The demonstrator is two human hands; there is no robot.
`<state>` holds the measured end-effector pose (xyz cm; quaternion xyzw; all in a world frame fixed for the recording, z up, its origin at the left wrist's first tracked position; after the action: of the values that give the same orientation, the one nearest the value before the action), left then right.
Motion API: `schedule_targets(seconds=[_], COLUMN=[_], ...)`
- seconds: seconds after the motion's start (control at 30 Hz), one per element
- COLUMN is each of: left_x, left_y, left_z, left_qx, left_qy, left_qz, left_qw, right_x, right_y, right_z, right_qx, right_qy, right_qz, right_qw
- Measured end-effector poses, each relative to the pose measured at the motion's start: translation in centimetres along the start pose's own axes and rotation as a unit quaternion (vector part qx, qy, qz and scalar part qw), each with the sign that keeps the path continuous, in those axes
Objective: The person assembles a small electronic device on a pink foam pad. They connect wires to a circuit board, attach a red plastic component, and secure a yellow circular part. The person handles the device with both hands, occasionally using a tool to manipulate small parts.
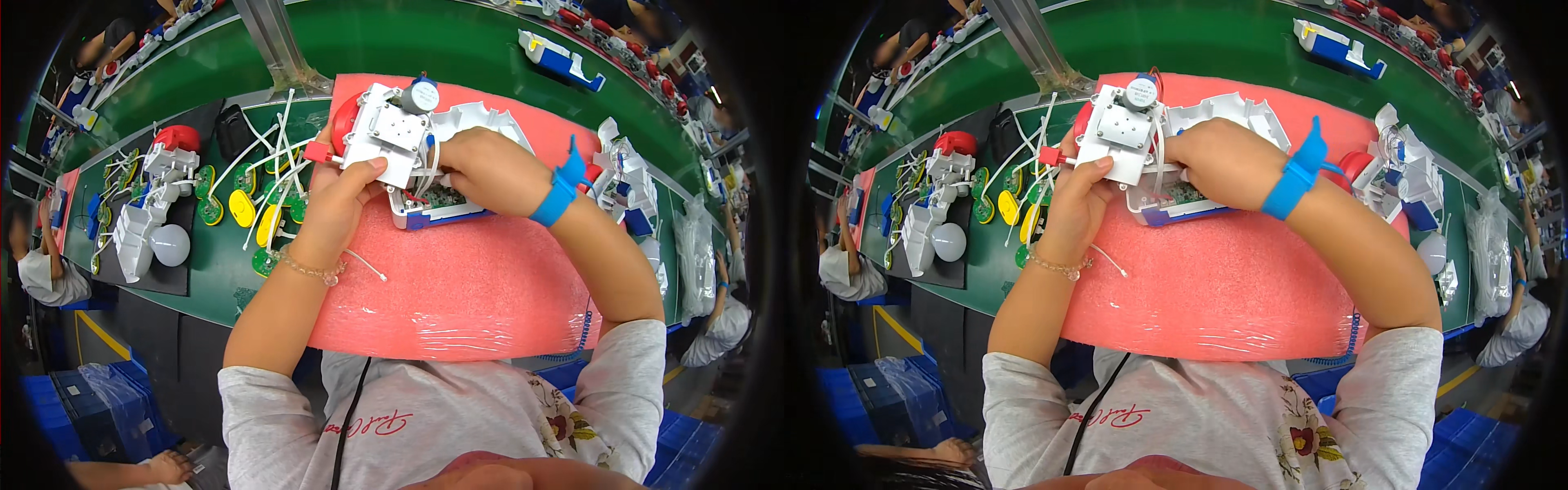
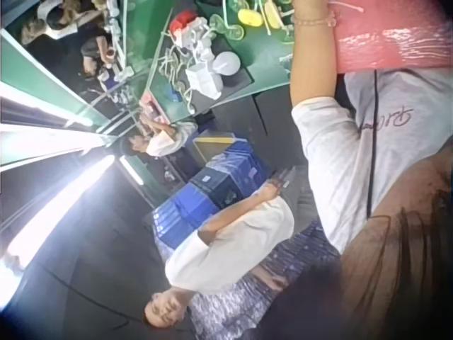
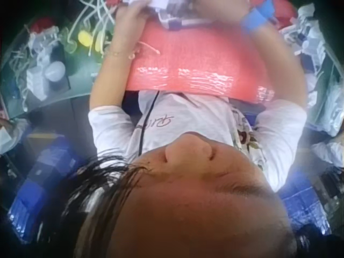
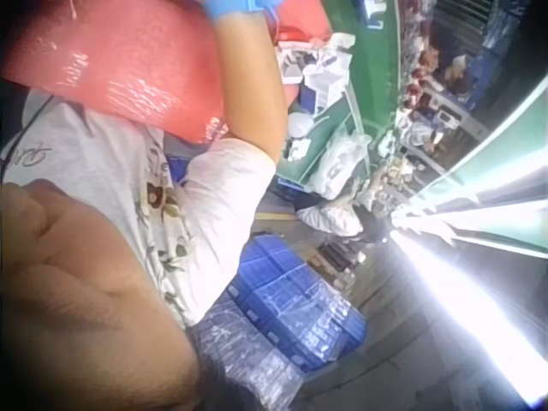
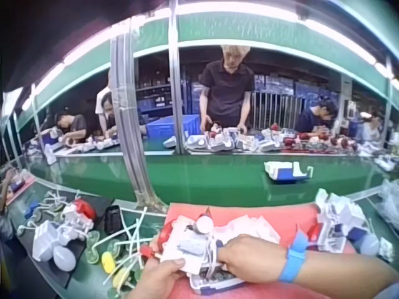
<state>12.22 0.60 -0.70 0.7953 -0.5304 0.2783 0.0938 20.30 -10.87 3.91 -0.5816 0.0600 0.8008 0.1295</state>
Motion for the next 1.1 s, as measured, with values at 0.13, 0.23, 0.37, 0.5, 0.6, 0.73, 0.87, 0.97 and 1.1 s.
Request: schedule_targets(seconds=[0.13,0.23,0.37,0.5,0.6,0.73,0.87,0.97,1.1], left_x=[-0.3,-1.2,-1.9,-2.2,-2.2,-1.9,-2.0,-2.2,-2.1], left_y=[0.2,1.0,1.5,1.5,1.6,1.6,1.5,1.5,1.6], left_z=[0.0,0.2,0.4,0.5,0.5,0.3,0.4,0.5,0.5], left_qx=[-0.011,-0.009,-0.002,0.008,0.006,0.006,0.006,0.004,0.004], left_qy=[-0.03,-0.006,-0.029,-0.063,-0.078,-0.07,-0.077,-0.078,-0.08], left_qz=[-0.023,-0.033,-0.069,-0.06,-0.056,-0.052,-0.049,-0.049,-0.05], left_qw=[0.999,0.999,0.997,0.996,0.995,0.996,0.996,0.996,0.996], right_x=[1.0,1.7,2.3,2.1,2.0,1.9,1.5,1.4,1.6], right_y=[-0.8,-1.4,-1.6,-1.0,-1.0,-1.3,-1.3,-1.3,-1.3], right_z=[-0.1,-0.1,-0.2,0.0,0.0,-0.6,-0.5,-0.5,-0.4], right_qx=[-0.017,-0.023,-0.025,-0.04,-0.037,-0.014,0.005,-0.001,-0.014], right_qy=[0.026,0.034,0.048,0.043,0.063,0.009,0.005,0.001,0.001], right_qz=[-0.016,-0.028,-0.04,-0.063,-0.072,-0.066,-0.062,-0.065,-0.057], right_qw=[0.999,0.999,0.998,0.996,0.995,0.998,0.998,0.998,0.998])
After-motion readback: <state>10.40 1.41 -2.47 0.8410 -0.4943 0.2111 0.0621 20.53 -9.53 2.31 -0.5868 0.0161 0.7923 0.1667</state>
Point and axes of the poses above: each hand's wrist, its own y-axis away from the middle knuckle, its own x-axis out of the palm, z = x × y, the point moved 6 cm from there along -y, towards the middle knuckle, and after that the axes turned 4 degrees about x, right-handed, at the moved point
